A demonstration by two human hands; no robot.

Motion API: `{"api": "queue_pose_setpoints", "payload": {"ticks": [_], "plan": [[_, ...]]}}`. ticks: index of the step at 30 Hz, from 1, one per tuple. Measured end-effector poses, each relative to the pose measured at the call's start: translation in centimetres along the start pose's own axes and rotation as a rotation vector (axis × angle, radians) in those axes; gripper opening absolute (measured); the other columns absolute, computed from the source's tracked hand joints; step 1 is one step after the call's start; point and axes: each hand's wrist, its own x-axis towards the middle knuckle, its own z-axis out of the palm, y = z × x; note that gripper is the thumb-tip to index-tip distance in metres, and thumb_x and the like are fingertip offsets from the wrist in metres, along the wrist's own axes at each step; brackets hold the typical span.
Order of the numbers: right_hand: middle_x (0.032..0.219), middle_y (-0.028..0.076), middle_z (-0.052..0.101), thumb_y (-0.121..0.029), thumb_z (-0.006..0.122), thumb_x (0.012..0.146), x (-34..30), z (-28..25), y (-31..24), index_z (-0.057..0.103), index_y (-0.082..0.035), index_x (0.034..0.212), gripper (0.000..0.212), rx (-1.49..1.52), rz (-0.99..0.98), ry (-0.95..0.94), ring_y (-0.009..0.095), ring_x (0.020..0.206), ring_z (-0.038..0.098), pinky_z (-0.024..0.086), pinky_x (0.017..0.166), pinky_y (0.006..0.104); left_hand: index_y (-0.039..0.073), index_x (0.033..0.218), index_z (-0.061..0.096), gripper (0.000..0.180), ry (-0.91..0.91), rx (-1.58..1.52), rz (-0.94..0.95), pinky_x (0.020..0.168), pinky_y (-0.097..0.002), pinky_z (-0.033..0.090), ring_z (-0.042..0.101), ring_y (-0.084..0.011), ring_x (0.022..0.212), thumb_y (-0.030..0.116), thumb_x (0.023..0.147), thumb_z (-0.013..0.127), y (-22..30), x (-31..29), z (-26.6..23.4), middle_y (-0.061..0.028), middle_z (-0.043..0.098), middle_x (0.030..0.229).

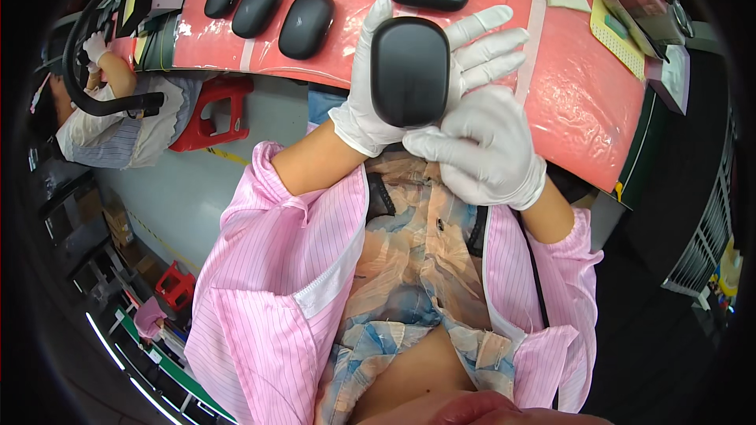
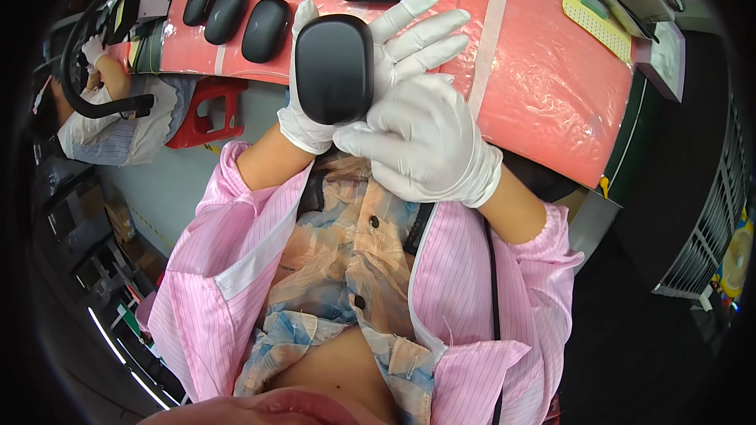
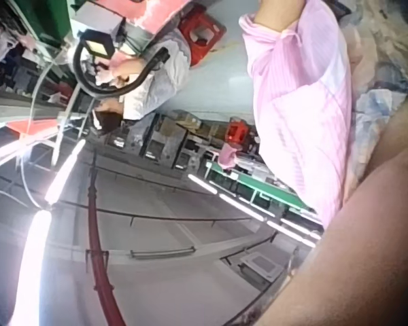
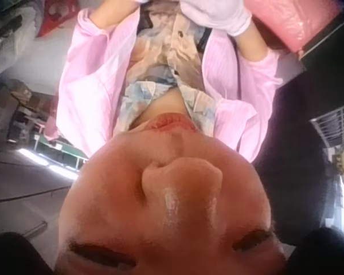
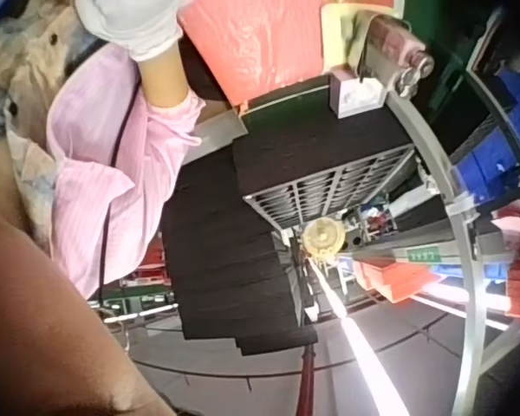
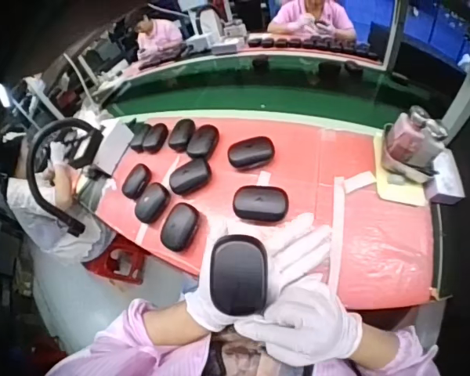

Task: Inspecting and assembling wireless headphone charging cases on a factory production line.

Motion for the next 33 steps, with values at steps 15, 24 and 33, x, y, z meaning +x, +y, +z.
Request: {"api": "queue_pose_setpoints", "payload": {"ticks": [15,24,33], "plan": [[0.116,0.020,0.060,-0.015,0.076,0.078,-2.9,0.2,1.1,0.048,0.000,0.132,0.062,-0.003,0.550,0.358,0.032,0.102,0.063,0.049,0.089,0.0380,0.005,0.119,0.048,0.050,0.153,1.392,0.382,0.095,-0.0335,0.040,0.049,-0.0178,0.110,0.033,0.084,0.069,-1.4,0.8,0.8,-0.0087,0.051,0.111],[0.119,0.014,0.058,-0.017,0.060,0.092,-10.0,-14.5,6.5,0.049,0.005,0.131,0.046,-0.244,1.087,0.505,0.021,0.110,0.055,0.040,0.098,0.0319,0.007,0.137,0.043,0.081,0.034,2.913,0.335,0.103,-0.0425,0.040,0.045,-0.0377,0.124,0.029,0.067,0.078,10.8,3.0,0.8,-0.0220,0.041,0.139],[0.119,0.017,0.058,-0.012,0.080,0.070,-1.9,-5.0,0.5,0.058,0.000,0.125,0.060,-0.441,0.406,0.302,0.032,0.108,0.057,0.046,0.094,0.0380,-0.003,0.137,0.033,0.064,0.386,1.212,0.318,0.106,-0.0322,0.035,0.042,-0.0180,0.127,0.028,0.090,0.064,1.9,2.1,2.0,-0.0120,0.046,0.133]]}}
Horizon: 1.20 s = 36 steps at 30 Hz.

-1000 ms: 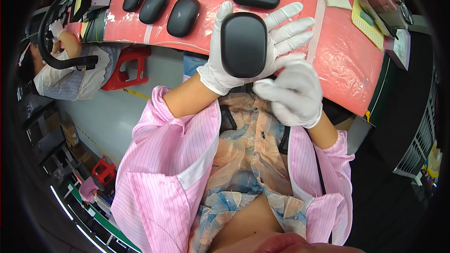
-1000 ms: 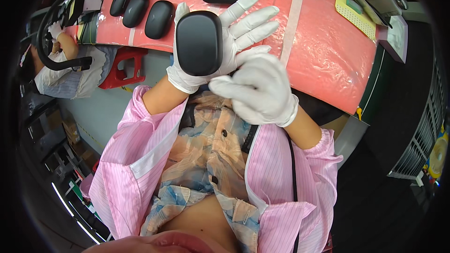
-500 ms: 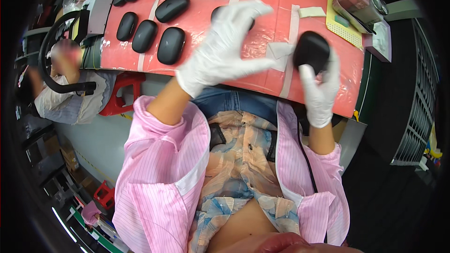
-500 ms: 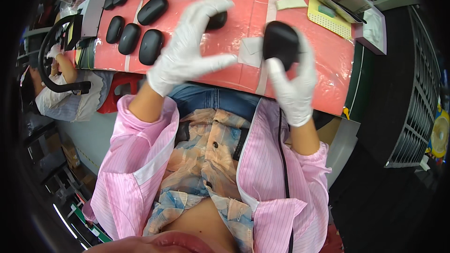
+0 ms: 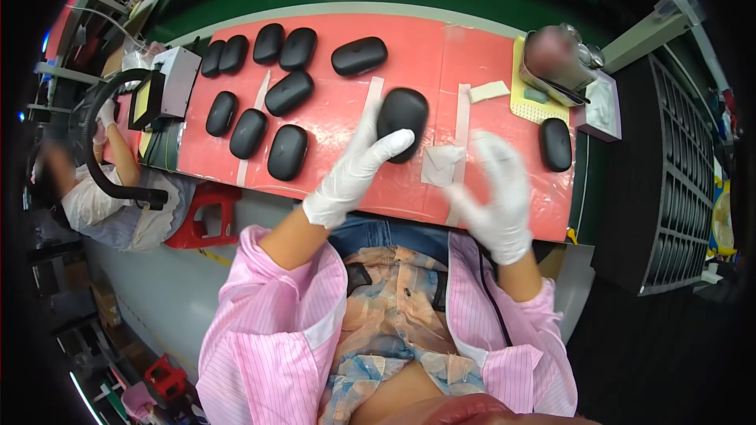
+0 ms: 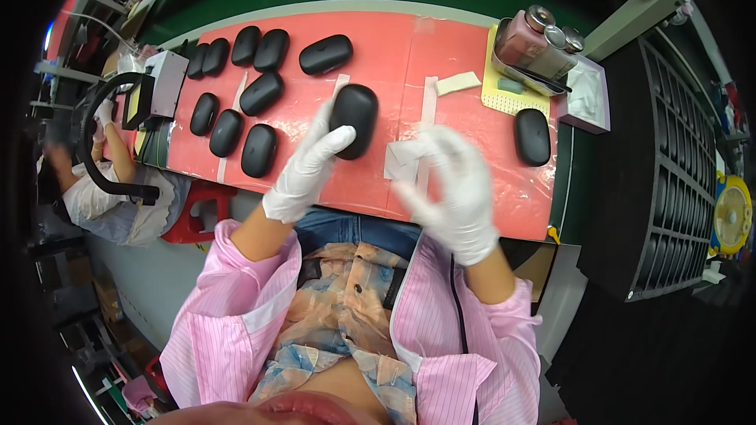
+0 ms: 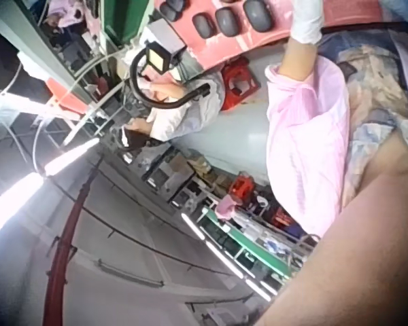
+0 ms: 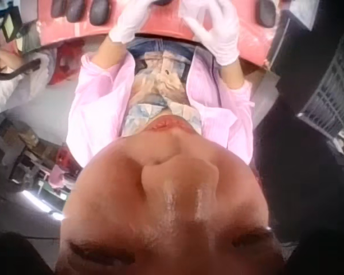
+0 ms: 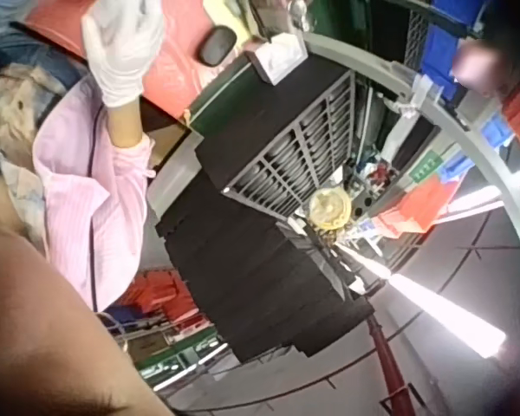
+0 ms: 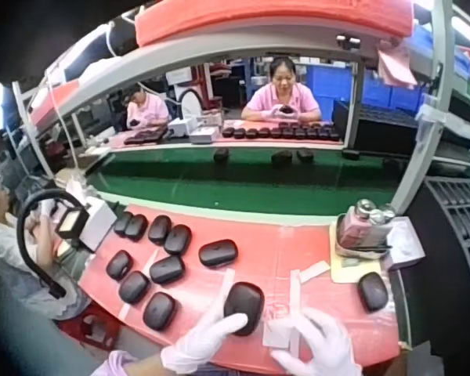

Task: Inspecting and assembling wireless headphone charging cases on a factory production line.

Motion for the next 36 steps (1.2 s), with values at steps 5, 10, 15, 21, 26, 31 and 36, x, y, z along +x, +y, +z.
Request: {"api": "queue_pose_setpoints", "payload": {"ticks": [5,10,15,21,26,31,36], "plan": [[0.123,0.016,0.049,-0.004,0.081,0.064,1.3,3.4,-3.3,0.059,-0.005,0.125,0.065,0.231,0.087,0.093,0.028,0.110,0.055,0.047,0.095,0.0353,0.000,0.130,0.045,0.049,-0.200,-0.567,-0.177,0.099,-0.0382,0.046,0.056,-0.0180,0.110,0.032,0.094,0.056,0.7,-1.5,0.0,-0.0102,0.055,0.122],[0.131,0.018,0.049,-0.015,0.074,0.076,0.9,2.8,-2.3,0.053,0.001,0.130,0.060,0.593,0.092,-0.074,0.027,0.120,0.051,0.040,0.104,0.0384,0.004,0.131,0.048,0.055,-0.144,-0.345,-0.089,0.098,-0.0323,0.045,0.056,-0.0157,0.110,0.021,0.084,0.071,1.0,-2.8,-0.2,-0.0050,0.059,0.116],[0.123,0.015,0.057,-0.028,0.070,0.084,0.3,3.0,-2.2,0.056,0.003,0.128,0.056,0.674,0.180,-0.122,0.024,0.117,0.053,0.038,0.104,0.0368,0.005,0.118,0.053,0.069,-0.081,-0.219,-0.068,0.090,-0.0301,0.049,0.059,-0.0135,0.101,0.009,0.059,0.090,0.0,-3.3,-0.8,-0.0024,0.060,0.109],[0.118,0.016,0.060,-0.019,0.063,0.085,-0.1,3.1,-2.9,0.055,0.001,0.129,0.048,0.592,0.107,-0.054,0.024,0.108,0.056,0.043,0.096,0.0338,0.003,0.118,0.050,0.070,-0.049,-0.246,-0.051,0.086,-0.0296,0.052,0.061,-0.0135,0.097,0.007,0.060,0.089,-0.1,-4.1,0.2,-0.0048,0.061,0.106],[0.119,0.015,0.055,-0.028,0.066,0.085,0.9,2.5,-3.3,0.055,0.000,0.128,0.053,0.934,0.522,0.118,0.024,0.114,0.053,0.038,0.103,0.0351,0.002,0.118,0.049,0.069,-0.077,-0.235,-0.030,0.087,-0.0299,0.052,0.061,-0.0137,0.097,0.007,0.061,0.088,-0.7,-4.2,-0.1,-0.0051,0.061,0.104],[0.124,0.013,0.053,-0.028,0.076,0.074,0.2,1.4,-4.0,0.069,-0.011,0.096,0.029,0.088,-0.087,0.088,0.039,0.125,0.042,0.032,0.105,0.0495,0.002,0.118,0.050,0.069,-0.099,-0.292,-0.062,0.089,-0.0296,0.050,0.059,-0.0123,0.099,0.010,0.061,0.089,-0.5,-4.2,0.1,-0.0046,0.061,0.105],[0.115,0.010,0.059,-0.015,0.072,0.077,0.6,1.1,-3.9,0.070,-0.010,0.085,0.009,0.134,0.003,0.038,0.037,0.123,0.045,0.034,0.103,0.0466,0.003,0.120,0.049,0.072,-0.141,-0.232,0.016,0.092,-0.0299,0.048,0.058,-0.0131,0.102,0.011,0.062,0.090,-1.4,-3.9,0.4,-0.0044,0.060,0.110]]}}
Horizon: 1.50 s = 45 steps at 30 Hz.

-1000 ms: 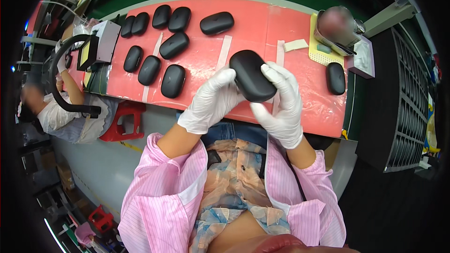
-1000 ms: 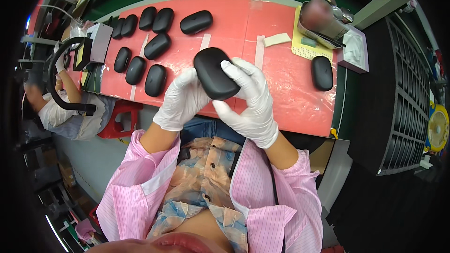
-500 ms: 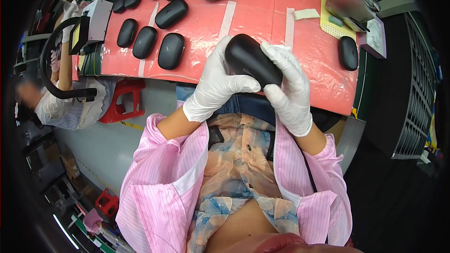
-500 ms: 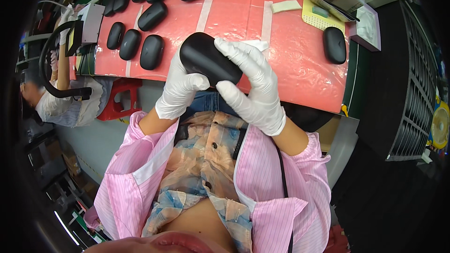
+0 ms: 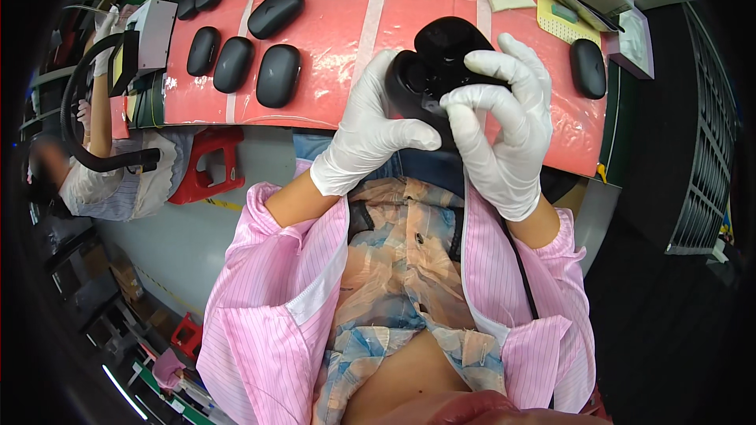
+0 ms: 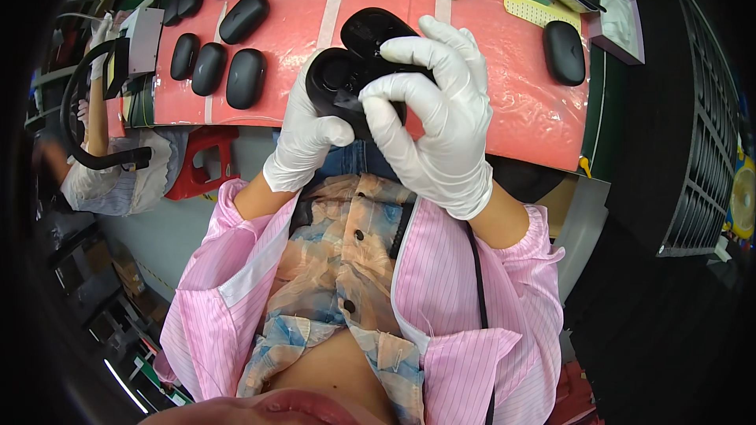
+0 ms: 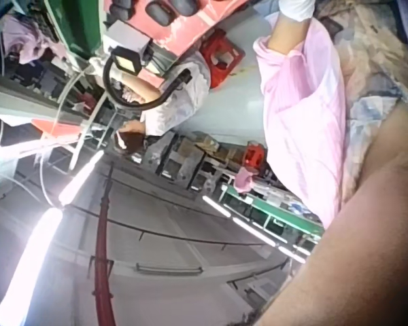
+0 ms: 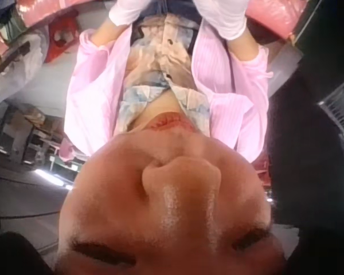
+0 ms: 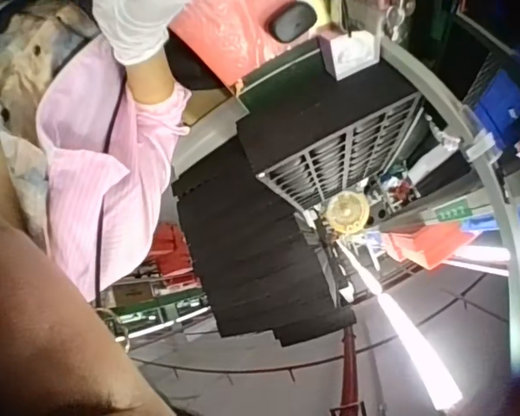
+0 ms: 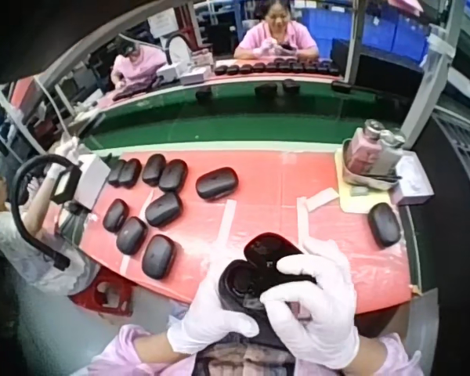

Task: Inspecting and assembling wireless headphone charging cases on a factory production line.

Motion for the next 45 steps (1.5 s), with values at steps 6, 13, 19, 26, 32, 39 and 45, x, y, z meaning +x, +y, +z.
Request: {"api": "queue_pose_setpoints", "payload": {"ticks": [6,13,19,26,32,39,45], "plan": [[0.101,0.011,0.064,0.003,0.066,0.080,-1.6,-2.6,2.6,0.067,-0.003,0.090,0.011,0.046,0.231,0.321,0.026,0.102,0.060,0.046,0.090,0.0355,0.002,0.125,0.047,0.070,0.012,0.010,-0.124,0.094,-0.0302,0.048,0.058,-0.0149,0.105,0.006,0.066,0.085,0.0,0.1,0.1,-0.0055,0.059,0.114],[0.096,0.013,0.066,0.000,0.070,0.078,-8.7,-10.6,9.5,0.069,-0.003,0.093,0.015,-0.884,0.111,0.042,0.027,0.087,0.062,0.049,0.078,0.0358,-0.002,0.135,0.043,0.059,0.066,-0.361,-0.375,0.090,-0.0400,0.056,0.063,-0.0254,0.106,0.007,0.081,0.066,0.5,1.0,-1.8,-0.0168,0.059,0.121],[0.112,0.016,0.065,0.002,0.055,0.088,-9.1,-9.0,7.2,0.067,0.000,0.110,0.024,-0.503,0.299,0.297,0.024,0.105,0.061,0.047,0.094,0.0320,-0.007,0.140,0.036,0.098,-0.187,-0.323,-0.398,0.100,-0.0452,0.048,0.056,-0.0387,0.119,0.052,0.072,0.075,0.0,0.5,-2.0,-0.0304,0.048,0.134],[0.111,0.016,0.065,-0.005,0.068,0.080,-1.7,1.5,5.3,0.061,0.000,0.111,0.032,-0.167,0.197,-0.001,0.028,0.105,0.063,0.047,0.094,0.0354,-0.010,0.141,0.033,0.121,-0.151,-0.349,-0.216,0.104,-0.0451,0.044,0.053,-0.0371,0.122,0.073,0.061,0.072,1.4,-3.5,-4.4,-0.0289,0.050,0.132],[0.096,0.014,0.065,-0.005,0.068,0.081,-1.7,4.2,5.5,0.067,-0.006,0.106,0.025,-0.471,-0.066,-0.218,0.030,0.089,0.060,0.048,0.080,0.0388,-0.013,0.140,0.030,0.127,-0.084,-0.506,-0.065,0.094,-0.0413,0.052,0.060,-0.0329,0.110,0.076,0.059,0.072,1.0,-12.6,-15.4,-0.0202,0.058,0.119],[0.098,0.012,0.064,0.000,0.062,0.087,-3.3,3.9,6.2,0.067,-0.004,0.112,0.026,-0.524,-0.036,-0.261,0.028,0.089,0.058,0.048,0.082,0.0367,0.005,0.127,0.050,0.078,1.027,-1.090,0.464,0.098,-0.0574,0.042,0.049,-0.0369,0.115,0.059,0.075,0.070,2.8,-17.3,-36.7,-0.0202,0.051,0.127],[0.104,0.014,0.062,0.000,0.060,0.086,-2.6,4.1,4.1,0.064,-0.005,0.121,0.036,-0.546,0.019,-0.351,0.030,0.095,0.056,0.046,0.086,0.0388,0.002,0.109,0.061,0.059,1.812,0.864,0.440,0.090,-0.0403,0.046,0.059,-0.0299,0.099,0.050,0.077,0.073,6.9,-18.3,-47.0,-0.0144,0.063,0.106]]}}
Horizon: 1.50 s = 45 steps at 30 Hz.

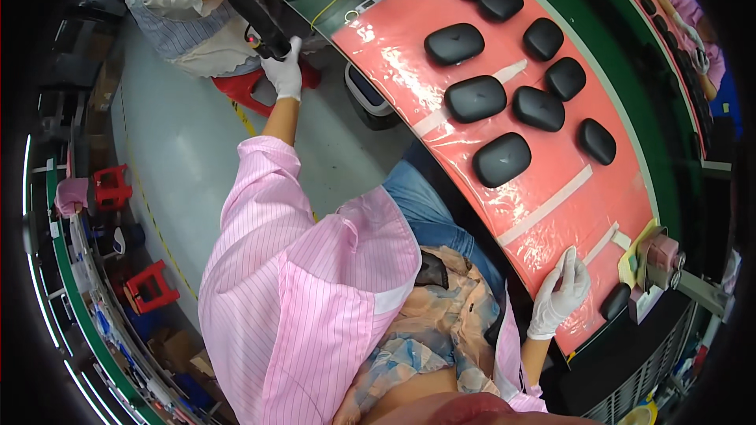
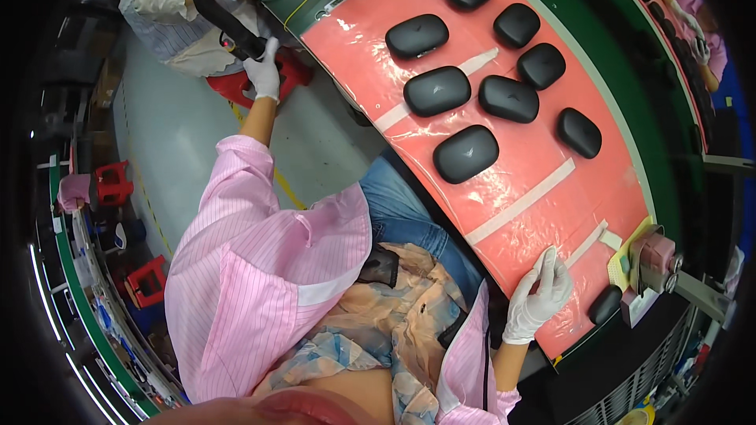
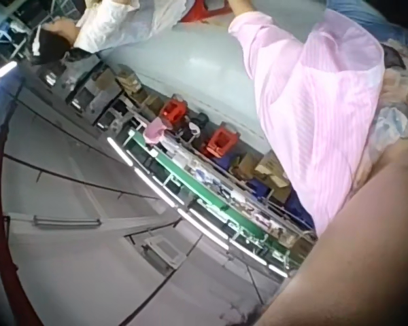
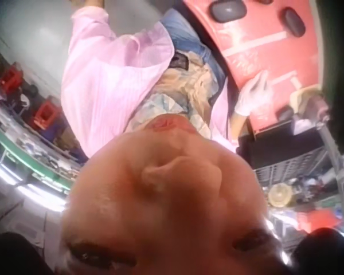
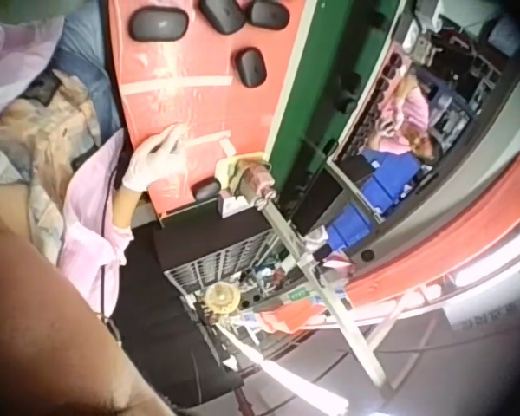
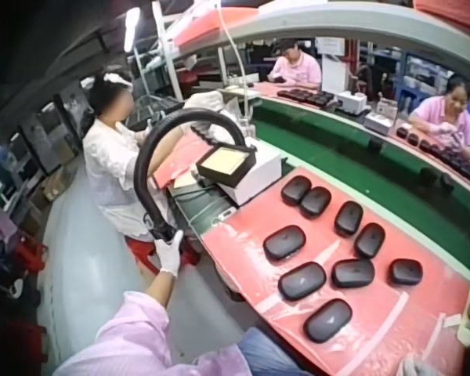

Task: Inspecting and assembling wireless headphone charging cases on a factory production line.

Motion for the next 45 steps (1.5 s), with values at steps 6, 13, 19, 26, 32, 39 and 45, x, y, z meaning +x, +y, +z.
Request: {"api": "queue_pose_setpoints", "payload": {"ticks": [6,13,19,26,32,39,45], "plan": [[0.097,0.013,0.067,0.002,0.058,0.088,-0.6,0.6,-0.1,0.067,0.001,0.109,0.022,0.113,0.037,0.043,0.025,0.086,0.059,0.047,0.079,0.0352,0.011,0.121,0.054,0.057,-0.373,-1.264,-1.025,0.107,-0.0589,0.034,0.050,-0.0406,0.118,0.041,0.074,0.067,1.2,-0.2,-0.1,-0.0161,0.055,0.123],[0.094,0.008,0.063,0.002,0.059,0.088,-0.6,-0.4,-0.9,0.068,-0.001,0.109,0.024,0.412,0.226,0.030,0.017,0.083,0.055,0.043,0.072,0.0295,0.005,0.117,0.057,0.055,-0.309,-1.175,-0.931,0.101,-0.0571,0.042,0.054,-0.0374,0.111,0.050,0.084,0.059,7.9,-10.9,-4.3,-0.0150,0.058,0.116],[0.098,0.010,0.065,0.005,0.059,0.088,4.7,-1.9,-5.8,0.068,0.002,0.104,0.019,0.678,0.010,-0.120,0.020,0.094,0.059,0.044,0.088,0.0300,-0.011,0.136,0.041,0.107,-1.104,-0.950,-0.366,0.101,-0.0466,0.047,0.058,-0.0399,0.113,0.080,0.079,0.042,22.7,-21.5,-8.7,-0.0289,0.055,0.126],[0.085,0.008,0.062,0.007,0.068,0.070,9.9,-3.7,-10.0,0.070,-0.004,0.104,0.036,0.693,-0.675,-0.069,0.023,0.077,0.059,0.047,0.070,0.0332,-0.011,0.134,0.043,0.119,-1.524,-0.789,-0.230,0.095,-0.0381,0.051,0.062,-0.0313,0.111,0.089,0.072,0.039,30.0,-26.0,-5.8,-0.0254,0.058,0.125],[0.082,0.004,0.062,0.010,0.065,0.068,8.2,-4.8,-6.0,0.071,-0.004,0.098,0.033,0.592,-0.446,-0.004,0.021,0.076,0.059,0.048,0.068,0.0327,-0.006,0.133,0.048,0.090,-1.577,-1.033,-0.390,0.090,-0.0344,0.053,0.065,-0.0250,0.103,0.070,0.084,0.049,30.1,-28.8,-4.3,-0.0194,0.062,0.119],[0.084,0.003,0.062,0.007,0.069,0.065,8.6,-4.5,-4.9,0.072,-0.008,0.102,0.040,0.254,-0.613,0.053,0.022,0.075,0.058,0.047,0.067,0.0318,-0.005,0.129,0.053,0.075,-1.607,-0.995,-0.521,0.082,-0.0306,0.055,0.067,-0.0216,0.090,0.060,0.092,0.043,31.3,-30.1,-3.7,-0.0166,0.067,0.109],[0.085,0.002,0.062,0.008,0.066,0.064,8.8,-4.8,-6.4,0.073,-0.011,0.100,0.041,0.618,-0.721,-0.152,0.021,0.077,0.060,0.047,0.066,0.0316,0.005,0.112,0.064,0.048,-1.491,-0.891,-0.843,0.078,-0.0279,0.055,0.067,-0.0151,0.087,0.048,0.092,0.056,31.2,-30.5,-4.2,-0.0076,0.069,0.100]]}}
